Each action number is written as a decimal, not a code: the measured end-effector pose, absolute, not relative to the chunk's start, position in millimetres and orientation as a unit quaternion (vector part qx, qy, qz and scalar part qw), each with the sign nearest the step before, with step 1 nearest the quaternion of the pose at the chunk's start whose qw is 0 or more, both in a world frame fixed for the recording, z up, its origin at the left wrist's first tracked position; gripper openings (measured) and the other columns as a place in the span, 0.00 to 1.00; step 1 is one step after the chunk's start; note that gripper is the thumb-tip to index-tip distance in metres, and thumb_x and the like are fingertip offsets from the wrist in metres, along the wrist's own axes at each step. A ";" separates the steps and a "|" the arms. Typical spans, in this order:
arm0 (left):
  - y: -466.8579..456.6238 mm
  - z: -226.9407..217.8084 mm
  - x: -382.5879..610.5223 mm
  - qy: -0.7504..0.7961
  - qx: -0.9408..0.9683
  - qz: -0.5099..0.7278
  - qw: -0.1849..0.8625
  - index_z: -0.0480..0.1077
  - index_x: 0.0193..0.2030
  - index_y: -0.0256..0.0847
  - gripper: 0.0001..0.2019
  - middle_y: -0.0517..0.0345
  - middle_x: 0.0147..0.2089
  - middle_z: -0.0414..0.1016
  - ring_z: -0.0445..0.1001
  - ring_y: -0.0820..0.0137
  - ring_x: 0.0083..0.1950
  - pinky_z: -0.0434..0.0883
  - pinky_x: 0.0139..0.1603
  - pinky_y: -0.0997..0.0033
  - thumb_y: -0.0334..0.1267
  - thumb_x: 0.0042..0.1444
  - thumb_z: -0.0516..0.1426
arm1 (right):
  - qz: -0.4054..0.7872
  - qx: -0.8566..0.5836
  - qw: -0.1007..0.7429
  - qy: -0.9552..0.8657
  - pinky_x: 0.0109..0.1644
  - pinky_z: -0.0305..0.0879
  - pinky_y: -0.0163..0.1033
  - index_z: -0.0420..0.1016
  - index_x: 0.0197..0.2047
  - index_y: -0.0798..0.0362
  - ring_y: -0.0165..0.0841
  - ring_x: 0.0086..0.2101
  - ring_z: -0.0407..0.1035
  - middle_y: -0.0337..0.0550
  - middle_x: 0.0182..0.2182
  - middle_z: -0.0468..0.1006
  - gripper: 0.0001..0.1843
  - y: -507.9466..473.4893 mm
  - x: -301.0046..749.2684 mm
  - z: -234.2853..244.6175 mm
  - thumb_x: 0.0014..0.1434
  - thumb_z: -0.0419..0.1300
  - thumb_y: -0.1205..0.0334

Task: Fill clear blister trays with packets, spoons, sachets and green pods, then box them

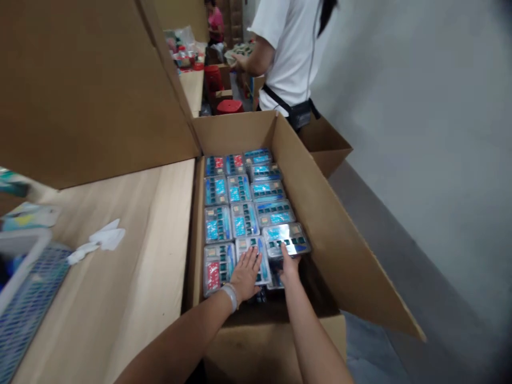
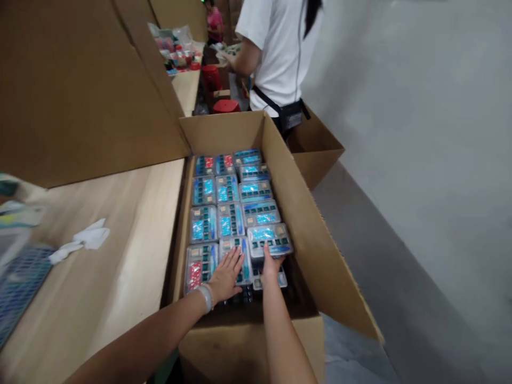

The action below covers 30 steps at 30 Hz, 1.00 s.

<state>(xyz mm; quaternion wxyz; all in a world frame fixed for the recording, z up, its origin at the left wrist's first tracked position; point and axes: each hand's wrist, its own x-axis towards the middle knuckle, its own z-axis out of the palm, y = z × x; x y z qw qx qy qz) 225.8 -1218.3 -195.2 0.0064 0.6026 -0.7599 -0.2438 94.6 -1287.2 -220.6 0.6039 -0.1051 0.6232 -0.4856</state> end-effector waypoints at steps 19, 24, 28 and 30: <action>-1052.4 -129.3 341.1 -0.450 0.852 -0.196 0.182 0.50 0.60 0.36 0.28 0.41 0.64 0.45 0.46 0.59 0.64 0.51 0.61 0.56 0.39 0.53 0.51 | -0.276 -0.347 0.529 0.723 0.50 0.58 0.47 0.67 0.43 0.51 0.41 0.44 0.64 0.45 0.42 0.70 0.35 -1214.6 68.1 -191.7 0.32 0.63 0.43; -929.3 -158.5 347.6 -0.245 0.949 -0.116 0.162 0.54 0.57 0.32 0.25 0.39 0.61 0.51 0.54 0.56 0.61 0.57 0.58 0.54 0.42 0.53 0.49 | -0.231 -0.487 0.526 0.658 0.48 0.60 0.45 0.67 0.46 0.56 0.41 0.40 0.66 0.47 0.39 0.72 0.37 -1219.3 92.5 -174.5 0.36 0.59 0.40; -848.6 -155.0 326.5 -0.116 0.978 -0.086 0.151 0.55 0.56 0.30 0.27 0.38 0.61 0.50 0.53 0.56 0.61 0.56 0.59 0.55 0.45 0.53 0.47 | -0.156 -0.557 0.558 0.595 0.49 0.59 0.47 0.64 0.50 0.56 0.42 0.40 0.66 0.47 0.39 0.71 0.40 -1215.9 118.2 -176.5 0.38 0.57 0.38; -818.7 -146.0 315.9 -0.056 0.984 -0.070 0.157 0.55 0.56 0.31 0.26 0.40 0.61 0.51 0.53 0.57 0.62 0.55 0.59 0.55 0.46 0.54 0.47 | -0.116 -0.583 0.581 0.555 0.48 0.60 0.47 0.63 0.51 0.55 0.42 0.39 0.67 0.46 0.38 0.71 0.40 -1206.2 134.1 -177.7 0.38 0.56 0.38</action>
